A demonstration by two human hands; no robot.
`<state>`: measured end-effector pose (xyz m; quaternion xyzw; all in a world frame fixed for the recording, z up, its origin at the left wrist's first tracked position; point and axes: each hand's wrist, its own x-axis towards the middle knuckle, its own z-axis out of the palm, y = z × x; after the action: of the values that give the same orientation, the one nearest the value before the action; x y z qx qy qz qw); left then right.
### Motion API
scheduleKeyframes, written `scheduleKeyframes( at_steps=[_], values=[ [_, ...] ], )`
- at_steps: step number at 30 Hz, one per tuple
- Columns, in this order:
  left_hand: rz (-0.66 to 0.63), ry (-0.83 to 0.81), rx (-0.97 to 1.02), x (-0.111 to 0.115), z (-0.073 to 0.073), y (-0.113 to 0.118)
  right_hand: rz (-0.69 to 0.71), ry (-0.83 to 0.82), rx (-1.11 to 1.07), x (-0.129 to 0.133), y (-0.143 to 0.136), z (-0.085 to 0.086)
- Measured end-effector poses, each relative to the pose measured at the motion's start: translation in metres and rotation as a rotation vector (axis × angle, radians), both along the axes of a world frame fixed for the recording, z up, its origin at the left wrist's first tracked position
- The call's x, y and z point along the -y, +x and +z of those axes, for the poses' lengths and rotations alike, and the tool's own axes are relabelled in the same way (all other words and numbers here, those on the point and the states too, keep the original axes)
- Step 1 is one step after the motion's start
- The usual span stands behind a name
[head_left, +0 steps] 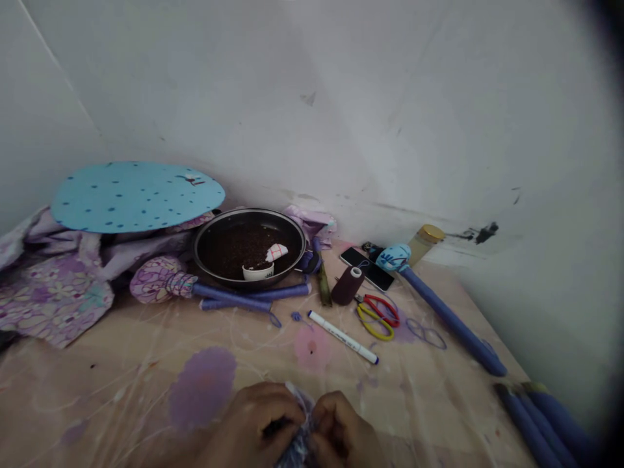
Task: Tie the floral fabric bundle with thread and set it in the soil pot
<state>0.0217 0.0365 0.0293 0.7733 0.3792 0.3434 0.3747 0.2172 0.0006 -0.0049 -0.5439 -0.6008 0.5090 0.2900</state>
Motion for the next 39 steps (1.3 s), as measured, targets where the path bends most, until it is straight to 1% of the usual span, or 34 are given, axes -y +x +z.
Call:
scheduleKeyframes(
  at_steps=[1, 3, 6, 7, 9, 12, 15, 20, 24, 27, 29, 32, 34, 36, 39],
  values=[
    [0.001, 0.002, 0.004, 0.0, 0.0, 0.0, 0.008, 0.003, -0.038, -0.003, 0.001, 0.003],
    [-0.005, 0.003, 0.019, 0.0, 0.0, -0.001, 0.024, 0.058, -0.072, -0.01, 0.007, 0.013],
    [-0.024, 0.037, 0.044, 0.0, 0.0, -0.002, -0.004, 0.242, 0.0, -0.025, 0.014, 0.03],
    [-0.037, 0.053, 0.041, 0.0, 0.0, -0.003, -0.028, 0.262, 0.011, -0.029, 0.015, 0.034],
    [-0.063, 0.081, 0.018, 0.0, 0.001, -0.004, -0.022, 0.182, -0.031, -0.036, 0.014, 0.038],
    [-0.096, 0.11, -0.03, 0.0, 0.003, -0.004, 0.09, -0.022, -0.174, -0.041, 0.007, 0.038],
    [-0.107, 0.112, -0.071, 0.001, 0.004, -0.003, 0.18, -0.125, -0.26, -0.042, -0.001, 0.038],
    [-0.089, 0.103, -0.122, 0.004, 0.009, -0.003, 0.203, -0.192, -0.317, -0.041, -0.004, 0.041],
    [-0.082, 0.113, -0.13, 0.005, 0.016, -0.002, 0.185, -0.219, -0.345, -0.041, -0.003, 0.038],
    [-0.09, 0.109, -0.126, 0.004, 0.016, -0.001, 0.191, -0.211, -0.355, -0.04, -0.004, 0.035],
    [-0.102, 0.101, -0.098, 0.002, 0.012, -0.001, 0.152, -0.14, -0.328, -0.039, -0.007, 0.034],
    [-0.099, 0.061, -0.034, -0.001, 0.007, -0.003, -0.005, -0.049, -0.304, -0.035, -0.012, 0.033],
    [-0.085, 0.012, -0.007, -0.002, 0.006, -0.004, -0.076, -0.037, -0.331, -0.033, -0.015, 0.031],
    [-0.095, -0.011, 0.006, -0.001, 0.008, -0.005, -0.086, -0.036, -0.363, -0.033, -0.016, 0.029],
    [-0.126, 0.007, 0.003, 0.0, 0.01, -0.004, -0.087, -0.063, -0.381, -0.034, -0.015, 0.027]
  ],
)
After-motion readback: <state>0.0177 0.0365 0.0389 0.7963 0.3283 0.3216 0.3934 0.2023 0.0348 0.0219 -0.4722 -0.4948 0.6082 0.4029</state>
